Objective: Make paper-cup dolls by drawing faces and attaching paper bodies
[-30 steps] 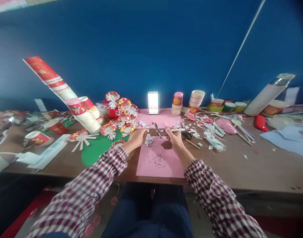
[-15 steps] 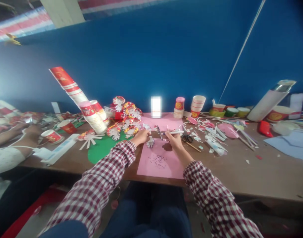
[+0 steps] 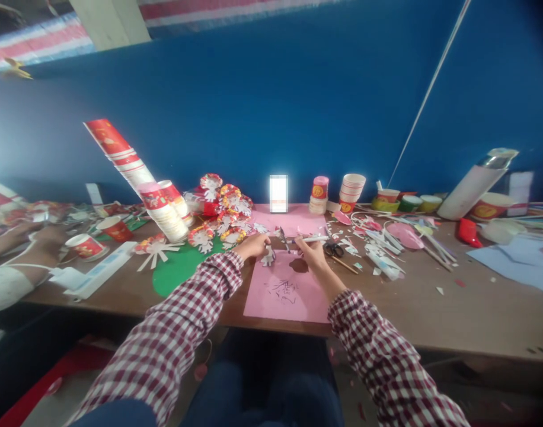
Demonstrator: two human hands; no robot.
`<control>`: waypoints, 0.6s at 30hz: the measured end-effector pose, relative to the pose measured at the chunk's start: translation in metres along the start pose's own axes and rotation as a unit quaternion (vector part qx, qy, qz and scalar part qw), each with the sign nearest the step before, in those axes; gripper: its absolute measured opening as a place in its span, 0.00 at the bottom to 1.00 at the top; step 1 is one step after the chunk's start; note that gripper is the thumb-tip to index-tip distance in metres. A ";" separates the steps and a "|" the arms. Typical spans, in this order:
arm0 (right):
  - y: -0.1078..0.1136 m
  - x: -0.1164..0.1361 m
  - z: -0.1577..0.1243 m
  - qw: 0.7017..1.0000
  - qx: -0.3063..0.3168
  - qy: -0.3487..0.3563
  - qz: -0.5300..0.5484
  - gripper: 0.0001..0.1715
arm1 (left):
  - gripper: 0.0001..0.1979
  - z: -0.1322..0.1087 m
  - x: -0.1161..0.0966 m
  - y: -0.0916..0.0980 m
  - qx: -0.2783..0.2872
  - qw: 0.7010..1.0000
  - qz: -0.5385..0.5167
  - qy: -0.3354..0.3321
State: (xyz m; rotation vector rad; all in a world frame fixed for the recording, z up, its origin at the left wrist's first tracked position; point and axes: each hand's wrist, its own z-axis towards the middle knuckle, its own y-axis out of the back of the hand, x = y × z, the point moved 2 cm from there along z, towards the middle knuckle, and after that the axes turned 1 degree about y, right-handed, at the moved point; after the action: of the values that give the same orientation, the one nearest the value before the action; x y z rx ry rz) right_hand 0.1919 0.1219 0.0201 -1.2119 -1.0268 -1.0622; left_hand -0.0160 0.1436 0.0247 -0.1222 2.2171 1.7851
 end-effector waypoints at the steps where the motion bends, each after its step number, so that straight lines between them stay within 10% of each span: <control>1: 0.000 0.000 0.000 1.000 0.003 0.001 0.001 0.18 | 0.17 0.001 0.001 0.001 0.007 1.000 -0.002 -0.001; 18: 0.000 -0.002 -0.001 1.000 0.021 0.002 -0.017 0.18 | 0.17 -0.006 0.001 0.002 0.001 0.999 -0.051 -0.009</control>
State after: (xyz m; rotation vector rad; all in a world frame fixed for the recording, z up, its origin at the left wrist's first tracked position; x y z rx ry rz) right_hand 0.1912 0.1211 0.0185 -1.1611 -1.0640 -1.0640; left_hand -0.0186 0.1384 0.0279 -0.2132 2.1606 1.7232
